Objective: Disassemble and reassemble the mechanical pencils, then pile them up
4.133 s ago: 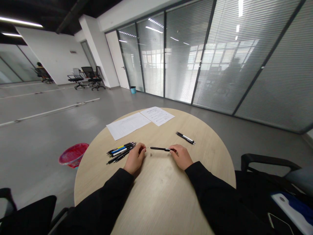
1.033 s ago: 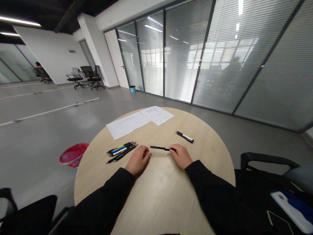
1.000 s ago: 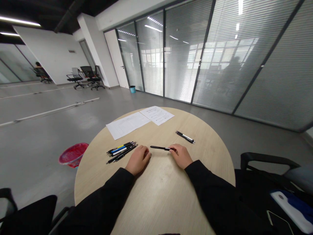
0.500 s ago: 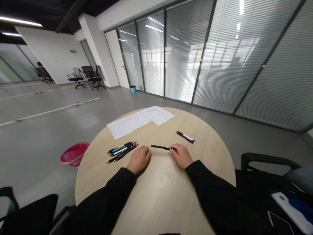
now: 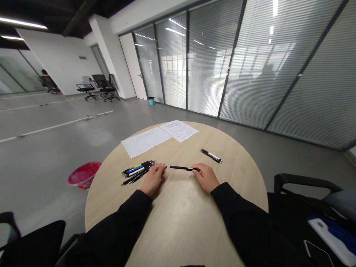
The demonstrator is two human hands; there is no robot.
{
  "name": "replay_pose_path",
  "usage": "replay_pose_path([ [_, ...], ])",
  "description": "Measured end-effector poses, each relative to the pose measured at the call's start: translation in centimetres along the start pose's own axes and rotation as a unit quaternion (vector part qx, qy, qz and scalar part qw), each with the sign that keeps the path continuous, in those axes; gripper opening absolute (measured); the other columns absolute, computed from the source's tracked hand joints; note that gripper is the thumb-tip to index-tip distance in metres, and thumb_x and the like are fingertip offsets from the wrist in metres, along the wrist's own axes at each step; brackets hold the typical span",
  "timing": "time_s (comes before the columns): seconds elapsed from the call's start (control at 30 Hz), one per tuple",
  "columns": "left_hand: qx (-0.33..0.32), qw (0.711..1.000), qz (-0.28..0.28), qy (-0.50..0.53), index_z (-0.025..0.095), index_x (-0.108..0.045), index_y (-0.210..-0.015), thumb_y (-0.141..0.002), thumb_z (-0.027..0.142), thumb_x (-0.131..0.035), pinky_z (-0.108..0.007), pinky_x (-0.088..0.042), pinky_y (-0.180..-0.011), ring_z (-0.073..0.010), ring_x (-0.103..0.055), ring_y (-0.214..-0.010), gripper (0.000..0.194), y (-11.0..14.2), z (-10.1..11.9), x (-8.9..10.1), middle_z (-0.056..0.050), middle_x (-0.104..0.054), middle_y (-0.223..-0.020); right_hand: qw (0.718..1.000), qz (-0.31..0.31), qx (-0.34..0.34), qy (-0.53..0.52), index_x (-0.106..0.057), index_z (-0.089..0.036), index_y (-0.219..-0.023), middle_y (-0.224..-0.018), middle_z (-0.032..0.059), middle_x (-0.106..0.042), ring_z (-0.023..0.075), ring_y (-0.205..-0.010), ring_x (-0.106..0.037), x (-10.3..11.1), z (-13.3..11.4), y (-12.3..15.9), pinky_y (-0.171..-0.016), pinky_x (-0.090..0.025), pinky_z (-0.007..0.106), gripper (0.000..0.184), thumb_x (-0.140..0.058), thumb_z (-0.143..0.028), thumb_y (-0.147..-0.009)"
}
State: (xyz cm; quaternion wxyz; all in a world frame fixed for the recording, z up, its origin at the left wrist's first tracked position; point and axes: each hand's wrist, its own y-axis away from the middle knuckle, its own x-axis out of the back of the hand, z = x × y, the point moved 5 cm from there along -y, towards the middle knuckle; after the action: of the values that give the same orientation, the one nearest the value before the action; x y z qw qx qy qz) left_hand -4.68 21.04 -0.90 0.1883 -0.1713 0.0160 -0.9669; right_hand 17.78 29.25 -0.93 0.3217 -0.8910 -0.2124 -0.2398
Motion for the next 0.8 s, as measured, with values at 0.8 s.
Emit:
replay_pose_path([
  [0.8, -0.034, 0.996, -0.051, -0.06, 0.02, -0.042, -0.058, -0.09, 0.055, -0.043, -0.025, -0.027, -0.048, -0.0115, -0.033, -0.049, 0.048, 0.14, 0.88, -0.42, 0.005, -0.037, -0.052, 1.0, -0.019, 0.01, 0.001, -0.07, -0.018, -0.092, -0.09, 0.0061, -0.07, 0.0194, -0.083, -0.06, -0.1, -0.42, 0.06, -0.079, -0.046, 0.032, 0.014, -0.058, -0.013, -0.087],
])
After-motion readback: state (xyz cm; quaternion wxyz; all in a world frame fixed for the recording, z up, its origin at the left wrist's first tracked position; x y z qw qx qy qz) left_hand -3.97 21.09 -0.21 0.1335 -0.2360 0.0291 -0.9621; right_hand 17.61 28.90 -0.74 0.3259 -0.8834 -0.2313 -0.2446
